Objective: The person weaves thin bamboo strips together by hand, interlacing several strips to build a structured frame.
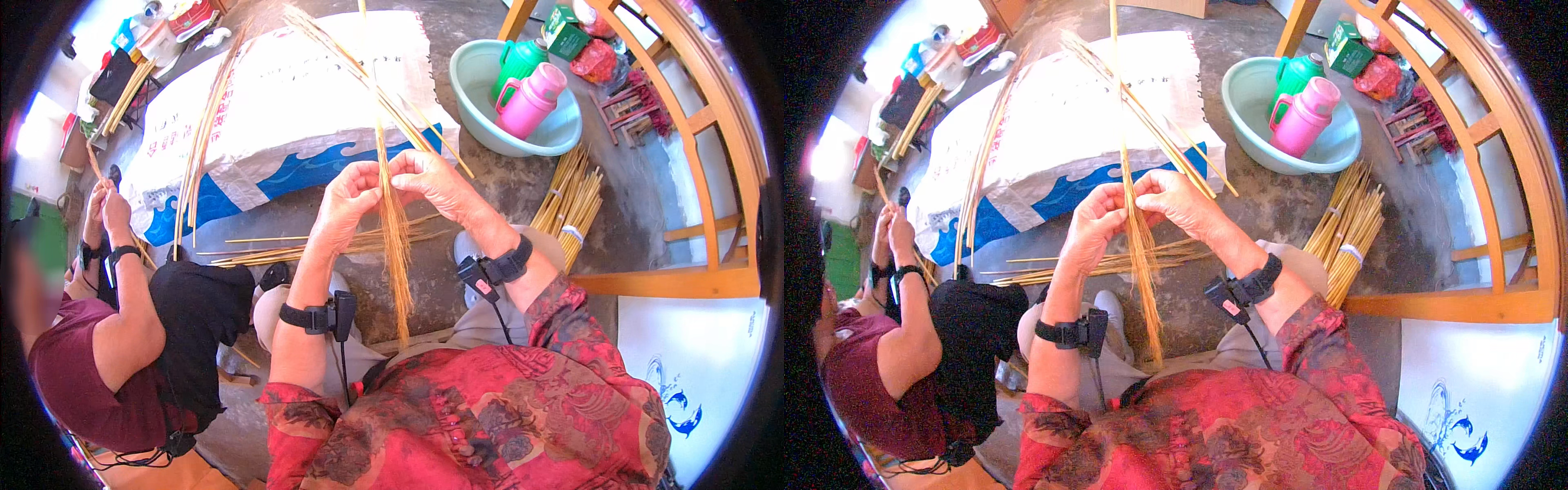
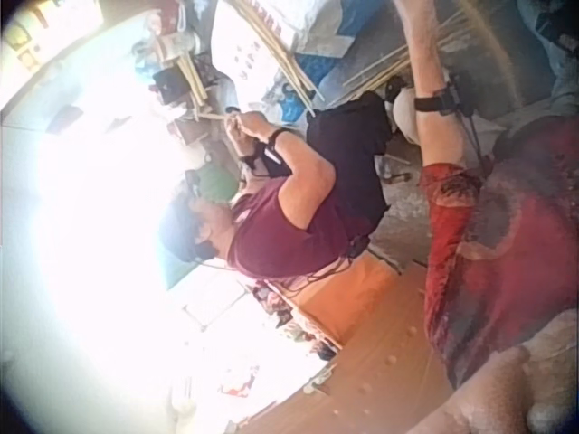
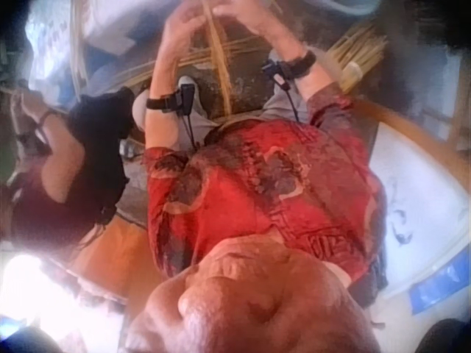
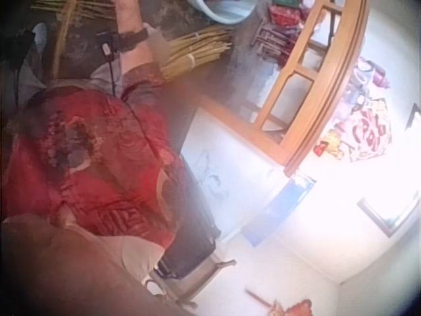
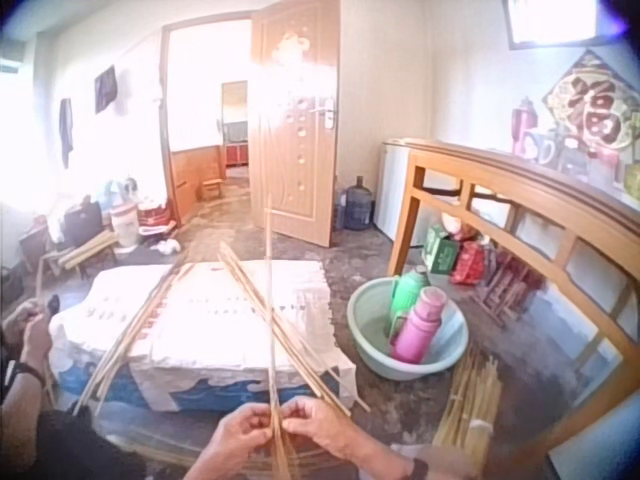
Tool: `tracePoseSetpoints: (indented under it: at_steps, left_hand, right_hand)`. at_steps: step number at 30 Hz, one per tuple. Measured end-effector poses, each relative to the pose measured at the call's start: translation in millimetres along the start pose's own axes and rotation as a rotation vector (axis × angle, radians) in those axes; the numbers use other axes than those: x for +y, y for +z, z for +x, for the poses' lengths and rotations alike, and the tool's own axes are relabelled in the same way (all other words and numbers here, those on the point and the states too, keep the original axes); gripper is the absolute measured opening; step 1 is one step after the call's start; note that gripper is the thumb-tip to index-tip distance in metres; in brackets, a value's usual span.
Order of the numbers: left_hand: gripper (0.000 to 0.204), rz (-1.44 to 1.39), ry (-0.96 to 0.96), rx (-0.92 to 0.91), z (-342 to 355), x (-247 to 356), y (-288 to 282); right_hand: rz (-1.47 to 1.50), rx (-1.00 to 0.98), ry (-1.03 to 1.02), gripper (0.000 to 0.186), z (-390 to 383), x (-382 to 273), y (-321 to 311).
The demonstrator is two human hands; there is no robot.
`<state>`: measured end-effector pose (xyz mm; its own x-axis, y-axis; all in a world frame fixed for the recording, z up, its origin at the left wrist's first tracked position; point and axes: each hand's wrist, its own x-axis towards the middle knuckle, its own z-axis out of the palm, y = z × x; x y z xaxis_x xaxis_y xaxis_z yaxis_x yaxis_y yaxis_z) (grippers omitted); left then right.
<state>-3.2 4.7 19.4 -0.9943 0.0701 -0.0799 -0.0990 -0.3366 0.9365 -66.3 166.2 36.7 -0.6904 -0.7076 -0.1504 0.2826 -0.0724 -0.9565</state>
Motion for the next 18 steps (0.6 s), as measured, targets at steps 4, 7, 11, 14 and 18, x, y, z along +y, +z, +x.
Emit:
tracePoseSetpoints:
  at_steps: [4, 7, 11, 14, 18]
  left_hand:
    - [0.029, 0.023, 0.008, 0.016, 1, -5, -4]
    - [0.03, 0.049, 0.009, 0.006, 2, -7, -2]
    - [0.029, 0.138, 0.043, -0.027, 3, -7, 2]
    - [0.029, 0.083, 0.006, -0.019, 2, -5, 6]
    - [0.029, 0.018, 0.006, -0.067, 5, -8, 1]
  right_hand:
    - [-0.101, 0.06, -0.038, 0.014, 2, 4, 2]
    - [-0.121, 0.075, -0.01, 0.013, 3, 4, 1]
    - [-0.191, 0.112, -0.089, 0.013, 5, 5, 1]
    - [-0.216, 0.148, -0.1, 0.015, 6, 5, 2]
    - [-0.323, 0.206, -0.129, 0.016, 9, 12, 1]
